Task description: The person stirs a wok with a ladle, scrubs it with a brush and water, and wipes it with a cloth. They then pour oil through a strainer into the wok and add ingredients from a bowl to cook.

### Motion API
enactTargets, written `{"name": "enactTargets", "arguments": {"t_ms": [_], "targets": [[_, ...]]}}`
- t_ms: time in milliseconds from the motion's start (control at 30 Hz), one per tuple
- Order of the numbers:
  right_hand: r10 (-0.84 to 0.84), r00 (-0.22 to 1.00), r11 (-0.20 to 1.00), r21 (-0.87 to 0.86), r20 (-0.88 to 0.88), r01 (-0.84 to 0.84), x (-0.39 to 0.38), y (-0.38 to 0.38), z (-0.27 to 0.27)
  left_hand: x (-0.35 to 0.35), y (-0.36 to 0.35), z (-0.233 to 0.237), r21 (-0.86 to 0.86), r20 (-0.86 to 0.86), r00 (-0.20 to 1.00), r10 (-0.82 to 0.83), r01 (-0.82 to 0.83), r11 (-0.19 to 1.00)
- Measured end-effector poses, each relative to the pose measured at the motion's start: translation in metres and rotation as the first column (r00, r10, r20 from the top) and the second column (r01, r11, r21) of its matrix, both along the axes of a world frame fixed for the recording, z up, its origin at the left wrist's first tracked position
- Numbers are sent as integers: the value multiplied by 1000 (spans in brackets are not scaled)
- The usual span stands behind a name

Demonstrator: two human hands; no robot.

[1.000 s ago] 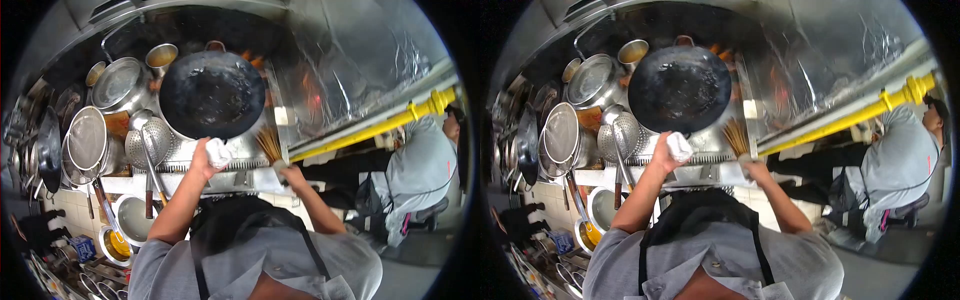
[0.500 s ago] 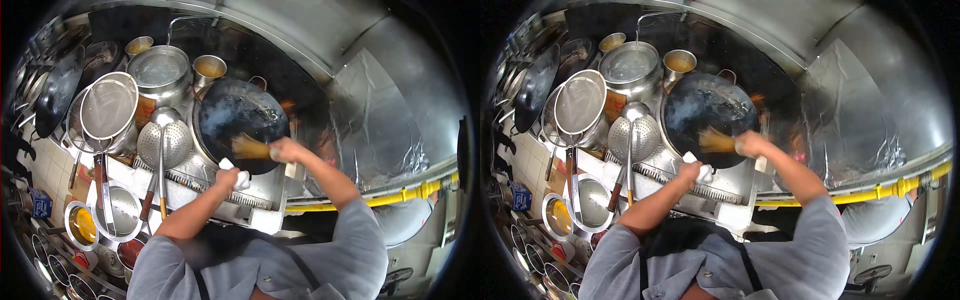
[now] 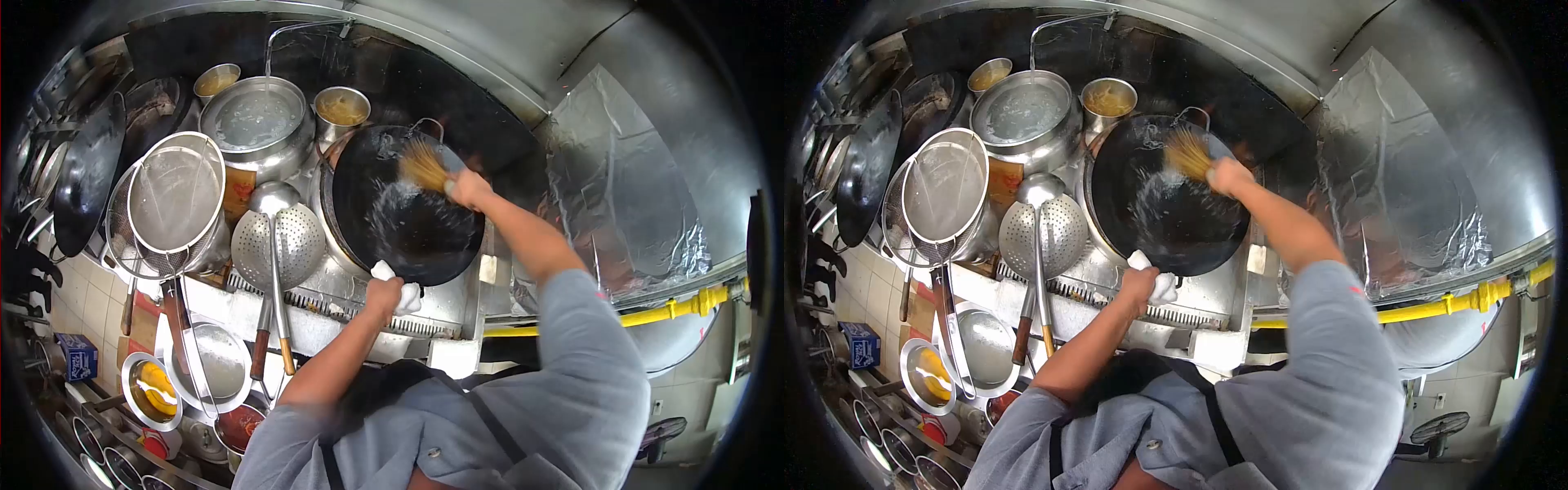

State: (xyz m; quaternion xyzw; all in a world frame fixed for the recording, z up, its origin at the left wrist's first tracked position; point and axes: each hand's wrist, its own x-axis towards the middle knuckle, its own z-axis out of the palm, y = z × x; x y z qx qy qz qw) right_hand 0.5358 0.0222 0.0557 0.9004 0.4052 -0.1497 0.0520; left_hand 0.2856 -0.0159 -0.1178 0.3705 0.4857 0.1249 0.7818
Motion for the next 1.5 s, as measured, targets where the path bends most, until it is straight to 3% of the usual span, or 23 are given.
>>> {"name": "enactTargets", "arguments": {"t_ms": [33,100,167,267,300,367,433,467,567,667,700,733,767,800,833,867,900,1000,1133,1233,1300,1400,1500], "targets": [[3,1000,1000,4,-5,-3,-10,6,-19,-1,-1,8,-70,43,999,18,-15,997],[-97,824,911,284,-558,300,-30,-3,-61,-2,-1,17,21,15,1000,16,-16,1000],[-40,764,987,92,-643,129,-65,-41,-37,-5,3,21,107,-22,1000,-8,11,994],[295,932,917,-213,-210,-338,-31,-87,2,-1,6,-4,-29,26,996,-80,81,996],[156,968,922,-322,-197,-214,-11,-79,18,1,6,-16,-11,18,996,-88,88,996],[311,930,889,-405,194,-213,39,-29,-7,2,9,-31,-85,75,990,-115,122,989],[38,963,996,91,-266,-15,48,18,-35,0,12,-37,-58,63,988,-139,142,988],[-34,850,964,206,-526,166,24,23,-53,-2,13,-36,-60,67,980,-189,193,979],[51,775,992,119,-629,31,-49,-27,-46,-5,16,-4,-69,17,968,-250,251,966],[207,887,953,-118,-413,-278,-25,-91,3,-11,6,11,-198,231,966,-120,167,966],[498,844,852,-67,-200,-519,26,-101,-30,-11,4,22,-222,239,967,-91,145,964],[369,921,898,-206,-126,-388,46,-88,-22,-12,0,31,-245,241,968,-63,124,962],[199,977,972,-145,71,-188,38,-60,-12,-11,-3,34,-267,244,969,-32,99,959],[207,975,978,-11,84,-207,51,-30,-26,-10,-5,23,-171,115,991,-63,83,982],[268,963,936,244,-20,-256,50,-11,-42,-11,-5,17,-155,101,992,-69,84,984],[11,892,939,312,-452,147,18,3,-47,-10,-5,14,-178,88,995,-48,63,982],[115,742,880,415,-661,233,4,12,-91,-5,-1,15,-198,83,996,-24,41,979],[194,544,938,317,-817,142,-57,-45,-82,-5,-1,19,-204,49,998,-48,57,977],[475,552,880,367,-685,-301,-36,-111,-66,-7,-1,43,-146,-51,995,-81,73,987],[223,642,975,174,-734,-140,-44,-40,-29,-6,-5,46,-125,-56,998,-42,35,992],[146,778,970,242,-611,9,-19,32,-54,-6,-8,50,-98,-93,995,-27,18,995],[108,788,847,470,-606,246,-39,14,-67,-4,-11,54,-119,-37,998,57,-61,991],[456,682,852,502,-572,-149,-46,-31,-90,-5,-6,24,-84,-17,1000,25,-27,996]]}}
